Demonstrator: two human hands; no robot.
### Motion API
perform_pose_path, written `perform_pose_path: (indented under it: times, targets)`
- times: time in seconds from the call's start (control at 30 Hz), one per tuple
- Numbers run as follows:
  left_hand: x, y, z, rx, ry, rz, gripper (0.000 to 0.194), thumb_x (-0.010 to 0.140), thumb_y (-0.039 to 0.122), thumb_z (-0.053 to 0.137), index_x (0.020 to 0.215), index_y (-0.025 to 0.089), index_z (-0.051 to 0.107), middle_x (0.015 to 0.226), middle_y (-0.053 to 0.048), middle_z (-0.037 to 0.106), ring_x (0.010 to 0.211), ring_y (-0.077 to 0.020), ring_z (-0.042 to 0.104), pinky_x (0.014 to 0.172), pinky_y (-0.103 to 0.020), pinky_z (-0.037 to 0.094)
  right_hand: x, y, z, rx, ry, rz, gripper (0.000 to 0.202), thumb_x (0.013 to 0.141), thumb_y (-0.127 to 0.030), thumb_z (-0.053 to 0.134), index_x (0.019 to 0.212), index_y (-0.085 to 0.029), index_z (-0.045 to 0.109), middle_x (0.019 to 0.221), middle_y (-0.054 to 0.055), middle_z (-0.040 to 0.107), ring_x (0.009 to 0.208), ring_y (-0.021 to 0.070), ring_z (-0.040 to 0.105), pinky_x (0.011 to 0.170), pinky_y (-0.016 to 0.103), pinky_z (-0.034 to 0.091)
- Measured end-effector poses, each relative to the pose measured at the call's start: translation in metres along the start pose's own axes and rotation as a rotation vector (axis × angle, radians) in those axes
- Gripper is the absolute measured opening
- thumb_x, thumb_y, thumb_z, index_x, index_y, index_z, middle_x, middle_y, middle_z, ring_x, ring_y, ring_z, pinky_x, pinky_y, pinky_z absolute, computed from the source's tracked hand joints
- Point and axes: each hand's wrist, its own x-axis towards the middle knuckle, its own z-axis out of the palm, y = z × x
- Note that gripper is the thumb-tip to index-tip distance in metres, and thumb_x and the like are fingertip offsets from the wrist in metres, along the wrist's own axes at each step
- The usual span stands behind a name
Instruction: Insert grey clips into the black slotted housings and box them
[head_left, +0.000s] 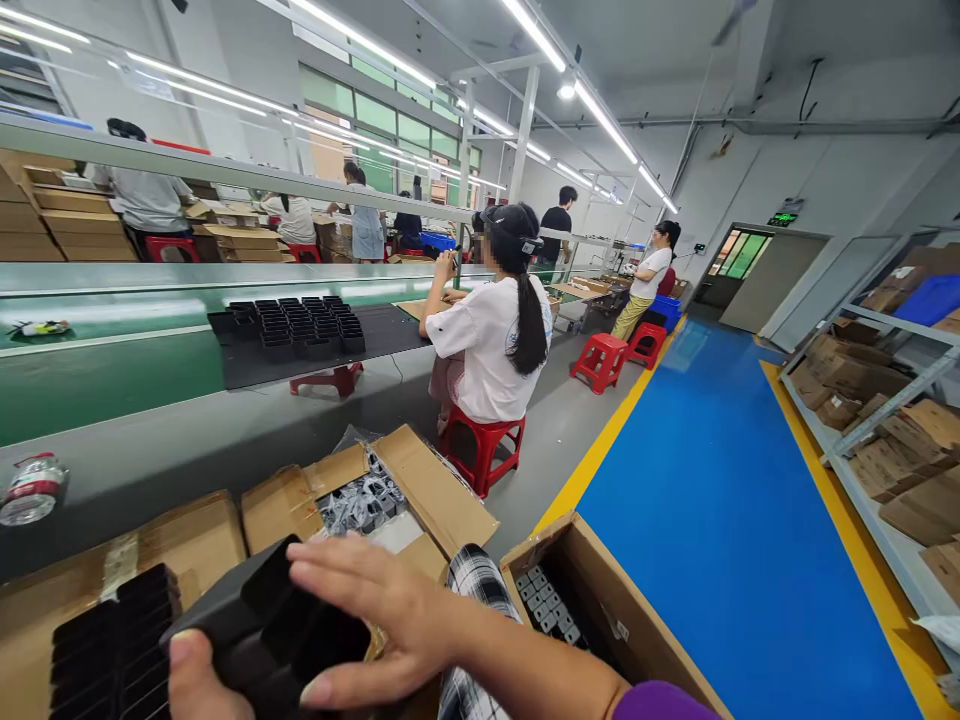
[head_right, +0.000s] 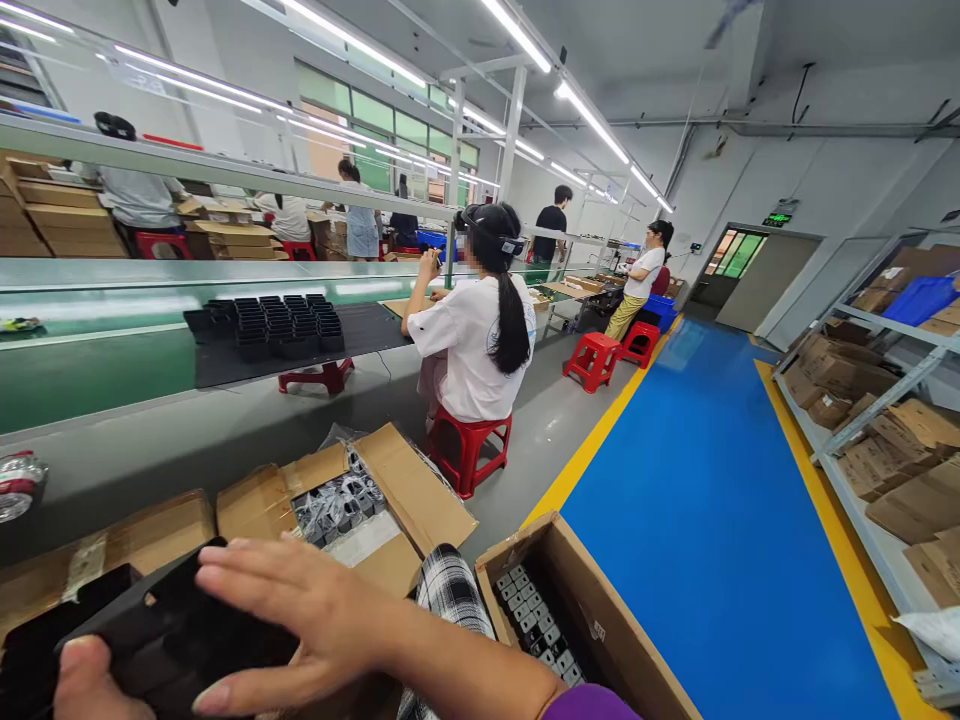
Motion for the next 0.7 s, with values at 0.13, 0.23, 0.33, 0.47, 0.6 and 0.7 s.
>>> perform_pose_path:
  times: [0.13,0.23,0.33,0.47,0.6,0.7]
  targets:
    - [-0.004,0.011,0.000,0.002,0.116,0.090,0.023,0.085,0.041,0.057,0.102,0.030,0.069,0.100,0.009,0.080,0.142,-0.0243,0.044,0.119,-0.047,0.034,-0.006,0.002,-0.018,-0.022,-0.097,-0.044,0.076,0.098,-0.048,0.044,0.154,-0.005,0.017,0.160,0.014,0.038,0.154,0.0164,0.021,0.126,0.034,0.021]
    - [-0.005,0.010,0.001,-0.031,0.066,-0.174,0.034,0.092,0.039,0.052,0.119,0.024,0.066,0.108,0.002,0.079,0.140,-0.0240,0.047,0.116,-0.045,0.041,-0.011,-0.005,-0.017,-0.123,-0.165,0.007,0.075,0.095,-0.054,0.053,0.151,-0.009,0.032,0.155,0.010,0.046,0.154,0.0235,0.019,0.127,0.038,0.018]
    - [-0.008,0.010,-0.003,-0.007,-0.019,-0.397,0.046,0.097,0.041,0.049,0.136,0.018,0.057,0.113,-0.006,0.077,0.131,-0.0241,0.058,0.109,-0.038,0.049,-0.015,-0.011,-0.010,-0.181,-0.182,0.046,0.071,0.094,-0.056,0.056,0.148,-0.014,0.038,0.149,0.007,0.053,0.150,0.0234,0.024,0.128,0.041,0.013]
    - [-0.009,0.011,-0.009,-0.017,-0.112,-0.487,0.051,0.100,0.043,0.043,0.144,0.017,0.050,0.114,-0.009,0.076,0.113,-0.0222,0.069,0.103,-0.034,0.053,-0.020,-0.007,0.005,-0.173,-0.151,0.015,0.071,0.093,-0.062,0.053,0.142,-0.013,0.042,0.140,0.010,0.060,0.142,0.0216,0.038,0.126,0.042,0.011]
    - [0.002,-0.011,-0.026,-0.013,-0.240,-0.489,0.071,0.094,0.062,0.043,0.150,0.018,0.043,0.117,-0.010,0.075,0.111,-0.0287,0.070,0.100,-0.041,0.055,-0.028,0.005,0.028,-0.091,-0.067,-0.024,0.076,0.087,-0.068,0.055,0.137,-0.012,0.043,0.127,0.013,0.066,0.123,0.0211,0.056,0.123,0.043,0.022]
    - [0.009,-0.044,-0.054,0.048,-0.352,-0.322,0.094,0.076,0.085,0.047,0.147,0.023,0.048,0.121,-0.007,0.074,0.126,-0.0339,0.060,0.108,-0.044,0.050,-0.036,0.014,0.040,0.007,0.084,0.001,0.089,0.074,-0.076,0.064,0.133,-0.012,0.044,0.115,0.015,0.069,0.110,0.0236,0.063,0.112,0.043,0.038]
